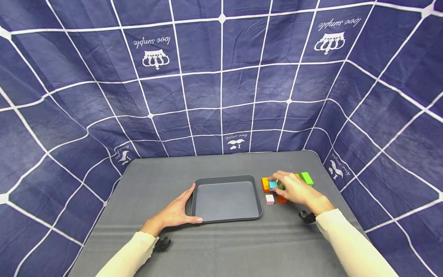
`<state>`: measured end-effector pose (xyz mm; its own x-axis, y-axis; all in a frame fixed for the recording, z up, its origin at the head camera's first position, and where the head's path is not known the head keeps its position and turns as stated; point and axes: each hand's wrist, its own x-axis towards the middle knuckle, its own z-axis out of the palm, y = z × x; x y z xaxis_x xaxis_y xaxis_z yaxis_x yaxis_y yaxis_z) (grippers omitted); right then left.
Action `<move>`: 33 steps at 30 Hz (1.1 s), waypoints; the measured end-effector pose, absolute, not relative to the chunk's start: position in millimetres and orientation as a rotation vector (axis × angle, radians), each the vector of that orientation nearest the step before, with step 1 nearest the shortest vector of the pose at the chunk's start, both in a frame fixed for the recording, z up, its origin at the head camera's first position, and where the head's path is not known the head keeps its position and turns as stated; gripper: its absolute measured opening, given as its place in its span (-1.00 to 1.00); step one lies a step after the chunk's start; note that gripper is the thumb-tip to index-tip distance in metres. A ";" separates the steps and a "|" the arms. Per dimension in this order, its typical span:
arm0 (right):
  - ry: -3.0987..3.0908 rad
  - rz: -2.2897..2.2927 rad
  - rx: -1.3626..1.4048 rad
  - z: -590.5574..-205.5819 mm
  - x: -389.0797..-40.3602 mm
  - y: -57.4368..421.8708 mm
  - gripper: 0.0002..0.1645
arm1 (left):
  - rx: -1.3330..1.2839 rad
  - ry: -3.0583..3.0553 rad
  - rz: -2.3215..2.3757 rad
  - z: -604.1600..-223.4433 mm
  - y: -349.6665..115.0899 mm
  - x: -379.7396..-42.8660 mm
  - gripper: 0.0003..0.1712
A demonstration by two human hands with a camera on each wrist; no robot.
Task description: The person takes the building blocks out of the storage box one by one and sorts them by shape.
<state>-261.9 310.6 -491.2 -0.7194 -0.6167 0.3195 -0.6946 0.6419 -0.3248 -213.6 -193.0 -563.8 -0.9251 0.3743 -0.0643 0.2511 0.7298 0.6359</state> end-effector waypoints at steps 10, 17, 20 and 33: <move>-2.654 0.597 1.028 -492.3 -260.0 344.9 -0.55 | 0.523 2.742 0.980 -561.4 -193.3 -213.8 0.75; -2.610 0.555 0.993 -490.9 -257.9 369.7 -0.53 | 0.517 2.742 0.980 -563.3 -193.2 -213.6 0.74; -2.588 0.557 0.979 -494.0 -257.5 381.9 -0.52 | 0.514 2.743 0.978 -564.2 -192.7 -213.6 0.74; -2.652 0.523 0.830 -508.8 -252.5 426.2 -0.53 | 0.516 2.737 0.980 -563.8 -193.0 -213.5 0.73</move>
